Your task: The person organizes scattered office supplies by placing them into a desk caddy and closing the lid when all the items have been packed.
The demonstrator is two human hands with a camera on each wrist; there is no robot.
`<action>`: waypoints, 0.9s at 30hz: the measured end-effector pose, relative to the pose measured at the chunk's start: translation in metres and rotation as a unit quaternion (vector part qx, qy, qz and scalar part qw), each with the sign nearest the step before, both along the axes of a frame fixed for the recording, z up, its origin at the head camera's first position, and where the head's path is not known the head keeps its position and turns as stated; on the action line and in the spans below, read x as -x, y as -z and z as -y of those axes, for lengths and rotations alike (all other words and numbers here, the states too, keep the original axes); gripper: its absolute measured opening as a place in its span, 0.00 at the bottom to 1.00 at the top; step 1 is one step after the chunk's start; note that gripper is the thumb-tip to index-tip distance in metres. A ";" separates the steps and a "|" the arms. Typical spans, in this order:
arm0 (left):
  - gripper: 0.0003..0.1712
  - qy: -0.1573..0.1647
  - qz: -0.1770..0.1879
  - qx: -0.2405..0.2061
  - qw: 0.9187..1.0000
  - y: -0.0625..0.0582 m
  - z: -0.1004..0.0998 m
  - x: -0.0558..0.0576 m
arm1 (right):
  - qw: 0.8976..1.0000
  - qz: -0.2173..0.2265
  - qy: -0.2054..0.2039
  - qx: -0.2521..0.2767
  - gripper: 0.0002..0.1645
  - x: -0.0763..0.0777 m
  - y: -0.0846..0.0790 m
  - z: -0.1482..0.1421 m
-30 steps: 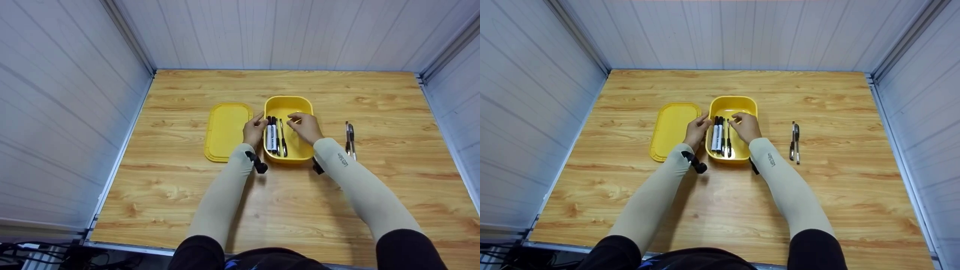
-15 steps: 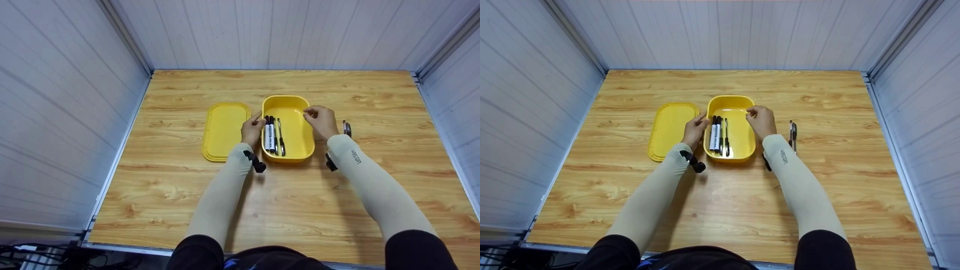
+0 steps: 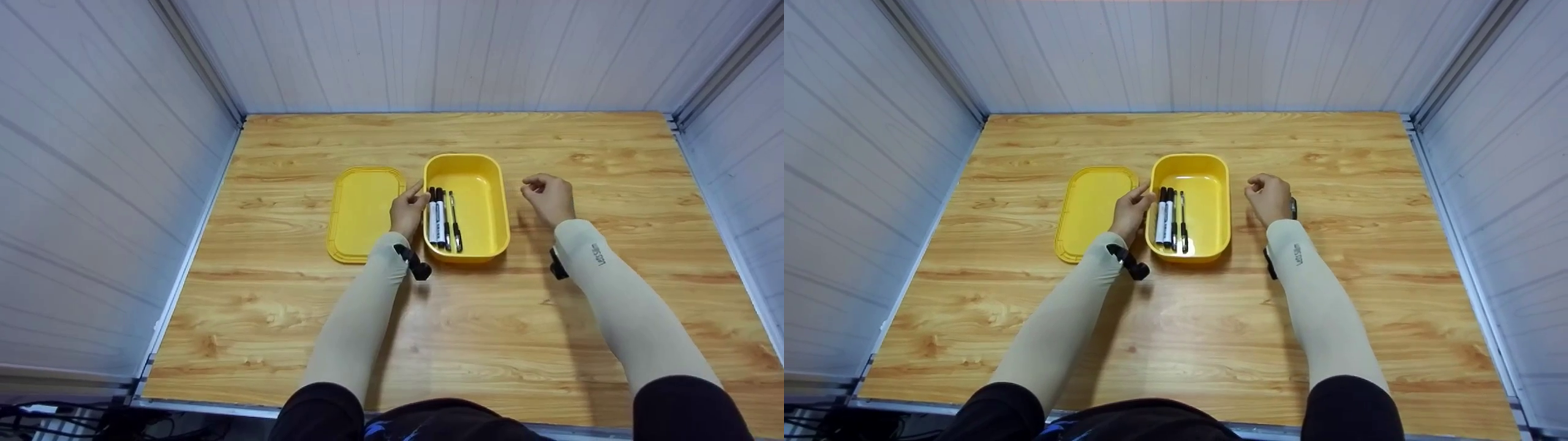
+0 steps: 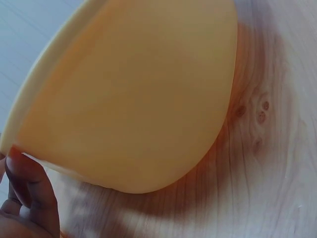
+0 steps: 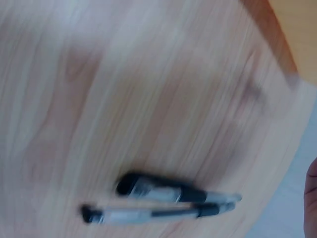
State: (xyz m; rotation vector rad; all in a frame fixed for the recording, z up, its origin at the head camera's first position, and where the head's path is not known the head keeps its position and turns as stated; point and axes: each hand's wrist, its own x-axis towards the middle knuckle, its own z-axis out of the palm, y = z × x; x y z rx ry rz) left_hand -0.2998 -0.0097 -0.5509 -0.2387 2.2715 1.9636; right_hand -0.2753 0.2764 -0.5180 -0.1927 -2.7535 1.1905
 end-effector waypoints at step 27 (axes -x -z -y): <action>0.25 0.003 0.000 -0.018 1.000 0.001 0.000 0.000 | 0.994 0.087 0.070 -0.011 0.22 -0.028 0.015 -0.060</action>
